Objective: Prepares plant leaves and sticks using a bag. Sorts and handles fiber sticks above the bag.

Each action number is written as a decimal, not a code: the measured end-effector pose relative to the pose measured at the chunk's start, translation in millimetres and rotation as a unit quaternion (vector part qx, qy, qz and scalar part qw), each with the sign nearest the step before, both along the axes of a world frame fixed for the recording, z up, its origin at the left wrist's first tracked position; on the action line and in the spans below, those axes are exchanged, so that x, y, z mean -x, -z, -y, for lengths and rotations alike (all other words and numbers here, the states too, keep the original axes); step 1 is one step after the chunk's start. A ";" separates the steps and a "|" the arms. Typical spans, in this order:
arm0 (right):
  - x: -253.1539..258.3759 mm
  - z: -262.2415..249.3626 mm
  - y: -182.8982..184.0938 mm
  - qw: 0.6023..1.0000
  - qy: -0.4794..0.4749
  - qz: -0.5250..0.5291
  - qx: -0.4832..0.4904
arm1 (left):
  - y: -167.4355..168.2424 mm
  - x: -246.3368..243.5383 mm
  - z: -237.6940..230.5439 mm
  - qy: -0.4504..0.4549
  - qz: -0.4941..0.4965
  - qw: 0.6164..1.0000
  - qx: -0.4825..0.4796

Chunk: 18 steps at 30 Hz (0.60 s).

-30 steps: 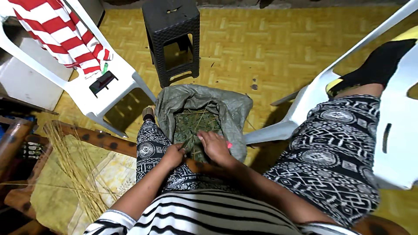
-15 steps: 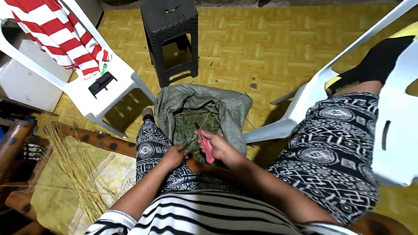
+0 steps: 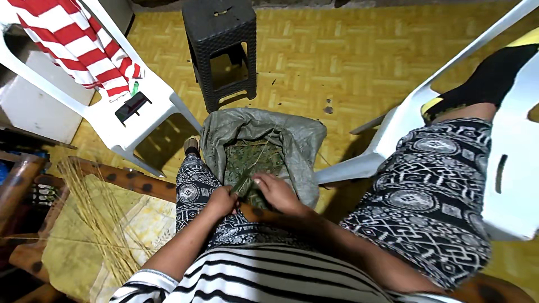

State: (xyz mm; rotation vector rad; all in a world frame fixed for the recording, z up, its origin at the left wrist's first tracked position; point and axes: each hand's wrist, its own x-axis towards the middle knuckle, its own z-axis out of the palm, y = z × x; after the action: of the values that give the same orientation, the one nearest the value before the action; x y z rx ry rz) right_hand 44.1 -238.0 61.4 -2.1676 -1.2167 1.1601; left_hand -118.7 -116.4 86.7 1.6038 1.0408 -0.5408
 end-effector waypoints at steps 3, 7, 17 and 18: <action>18.4 3.0 -4.0 0.996 -0.068 0.054 -0.012 | 0.9 -8.8 0.7 0.039 -0.008 0.998 -0.039; 20.8 3.1 0.0 0.991 -0.066 0.111 -0.016 | -1.4 -14.1 0.5 0.067 -0.013 0.996 -0.055; -16.9 -2.0 16.1 0.984 0.029 0.166 0.059 | 1.7 -8.3 -1.9 0.121 -0.014 0.988 -0.100; -24.6 -1.2 17.0 0.983 0.046 0.162 0.069 | 1.2 -6.9 -1.9 0.123 -0.014 0.987 -0.101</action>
State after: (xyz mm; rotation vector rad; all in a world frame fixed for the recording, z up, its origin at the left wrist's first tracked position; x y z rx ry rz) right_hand 68.8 -236.9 44.5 -2.5640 -1.1767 0.9008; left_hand -111.8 -114.5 85.5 1.9238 0.9477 -0.6411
